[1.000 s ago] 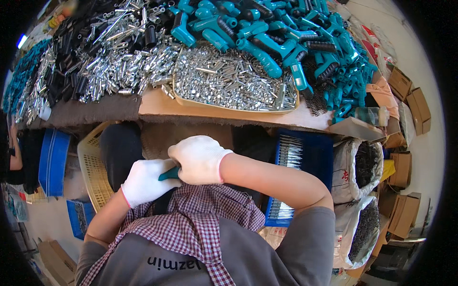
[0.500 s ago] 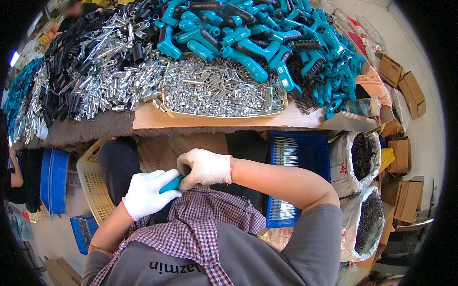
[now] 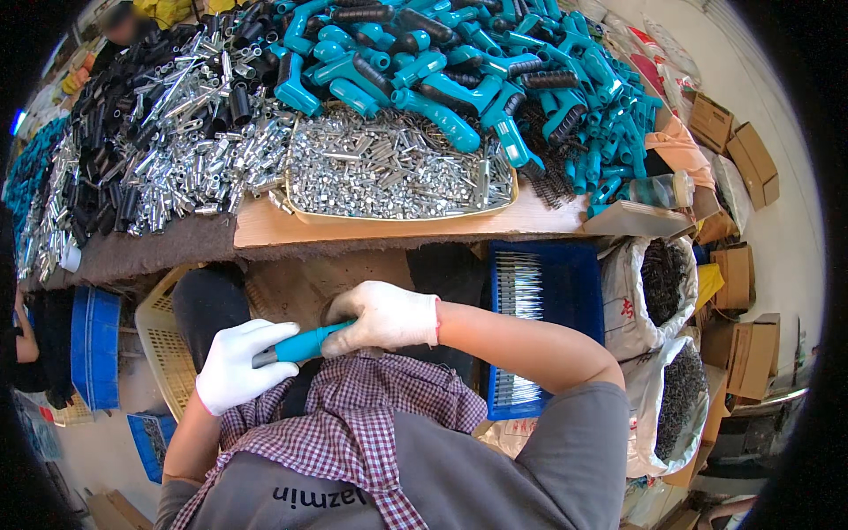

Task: Assembling handheld hardware components, inserting metal cylinders into plastic handles and securing them.

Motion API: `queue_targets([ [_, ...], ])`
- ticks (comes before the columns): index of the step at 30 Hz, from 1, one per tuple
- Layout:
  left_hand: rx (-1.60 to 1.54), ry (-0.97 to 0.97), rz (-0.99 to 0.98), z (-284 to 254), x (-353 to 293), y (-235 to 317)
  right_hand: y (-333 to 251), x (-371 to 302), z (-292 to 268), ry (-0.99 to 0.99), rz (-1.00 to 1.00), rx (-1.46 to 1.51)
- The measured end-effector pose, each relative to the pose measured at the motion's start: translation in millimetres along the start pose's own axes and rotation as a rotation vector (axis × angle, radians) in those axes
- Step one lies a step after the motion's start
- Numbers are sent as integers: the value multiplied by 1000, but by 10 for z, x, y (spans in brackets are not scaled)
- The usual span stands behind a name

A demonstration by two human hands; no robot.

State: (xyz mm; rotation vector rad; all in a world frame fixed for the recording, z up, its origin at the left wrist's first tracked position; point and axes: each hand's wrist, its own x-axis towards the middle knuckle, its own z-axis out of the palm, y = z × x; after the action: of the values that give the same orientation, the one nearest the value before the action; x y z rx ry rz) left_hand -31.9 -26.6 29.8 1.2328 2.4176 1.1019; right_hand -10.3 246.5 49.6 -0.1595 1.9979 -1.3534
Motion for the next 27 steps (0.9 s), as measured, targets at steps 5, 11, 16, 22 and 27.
queue_targets([
  [5, -49, 39, 31, -44, -8, 39, 117, 24, 51, 94, -258, -242],
  [11, -38, -4, 34, -10, 57, 98, -42, 139, 97, 70, -324, -262],
  [16, 155, -119, 12, -95, -12, 182, -72, 190, -1, 98, -415, -401],
  [22, 283, 17, 55, 69, 115, 109, -378, 195, -189, 138, -330, -535],
  [27, 142, 185, -7, 125, -8, 81, -420, 650, -627, 940, -406, -1045],
])
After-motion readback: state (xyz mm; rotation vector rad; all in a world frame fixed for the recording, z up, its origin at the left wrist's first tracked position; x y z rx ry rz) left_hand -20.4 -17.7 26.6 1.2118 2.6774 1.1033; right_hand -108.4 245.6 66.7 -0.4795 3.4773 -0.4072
